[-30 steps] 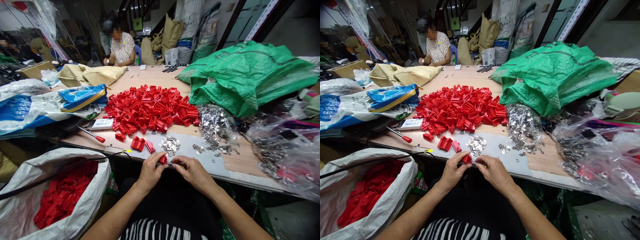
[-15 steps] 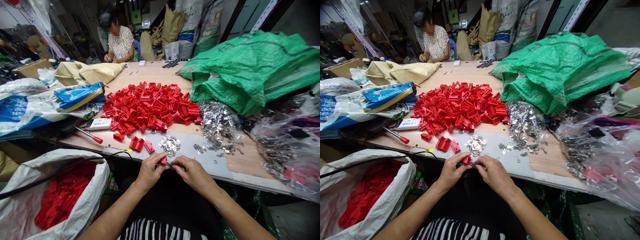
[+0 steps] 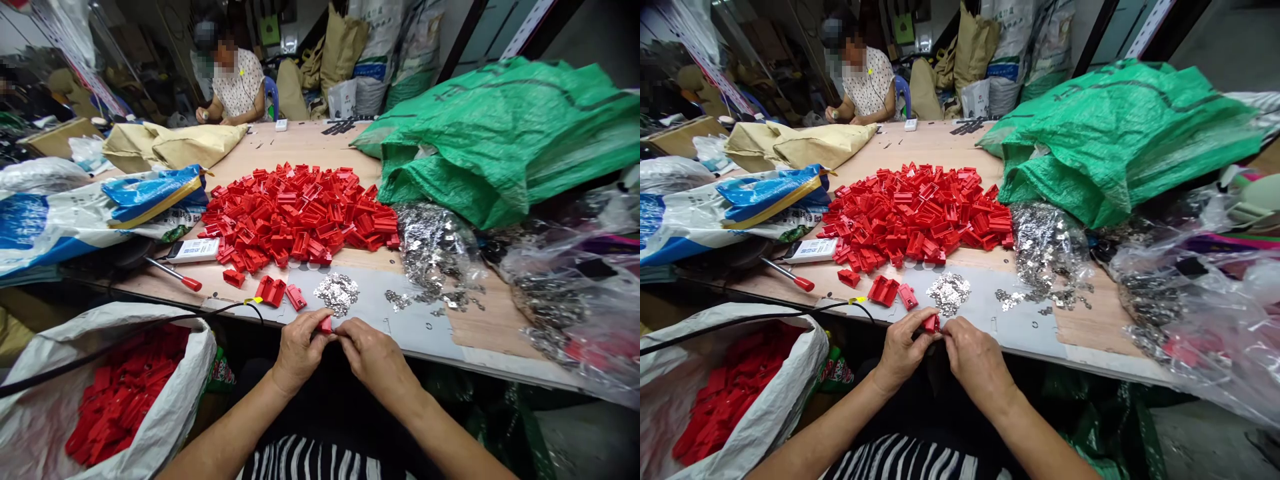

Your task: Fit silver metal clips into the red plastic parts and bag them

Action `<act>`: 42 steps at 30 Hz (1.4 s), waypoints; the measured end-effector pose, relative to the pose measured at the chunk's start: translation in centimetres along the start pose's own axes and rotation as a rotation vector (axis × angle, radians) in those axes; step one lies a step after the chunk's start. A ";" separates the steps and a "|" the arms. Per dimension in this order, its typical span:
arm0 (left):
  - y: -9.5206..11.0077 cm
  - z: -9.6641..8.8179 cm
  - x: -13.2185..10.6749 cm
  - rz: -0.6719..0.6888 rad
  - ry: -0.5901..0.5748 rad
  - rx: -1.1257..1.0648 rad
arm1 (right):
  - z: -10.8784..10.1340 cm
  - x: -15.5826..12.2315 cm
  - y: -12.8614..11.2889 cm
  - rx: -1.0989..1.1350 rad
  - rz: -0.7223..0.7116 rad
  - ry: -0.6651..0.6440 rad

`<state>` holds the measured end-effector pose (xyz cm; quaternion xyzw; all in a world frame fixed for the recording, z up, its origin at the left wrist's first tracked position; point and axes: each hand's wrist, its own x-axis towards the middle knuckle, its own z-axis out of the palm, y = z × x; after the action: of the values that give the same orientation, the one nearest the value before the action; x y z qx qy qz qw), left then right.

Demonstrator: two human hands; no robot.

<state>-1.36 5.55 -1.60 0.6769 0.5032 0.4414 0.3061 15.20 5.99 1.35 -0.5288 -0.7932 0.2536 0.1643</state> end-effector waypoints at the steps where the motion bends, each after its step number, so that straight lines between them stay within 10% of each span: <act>1: 0.0 0.0 0.0 0.006 -0.001 -0.001 | -0.1 0.1 0.1 0.027 -0.006 -0.019; 10: 0.6 -0.6 -0.6 -0.130 0.051 -0.149 | -1.0 -0.7 1.5 0.294 -0.008 -0.033; 23: 3.3 -1.2 -0.9 -0.718 -0.005 -1.394 | -1.8 -1.5 -0.4 0.426 -0.106 -0.163; 42: 3.3 -1.1 -2.0 -0.815 0.012 -1.531 | -2.3 -1.3 -1.6 0.424 -0.120 -0.080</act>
<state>-1.23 2.59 1.14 0.0492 0.2724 0.5184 0.8091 15.69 4.81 4.13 -0.4237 -0.7581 0.4250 0.2552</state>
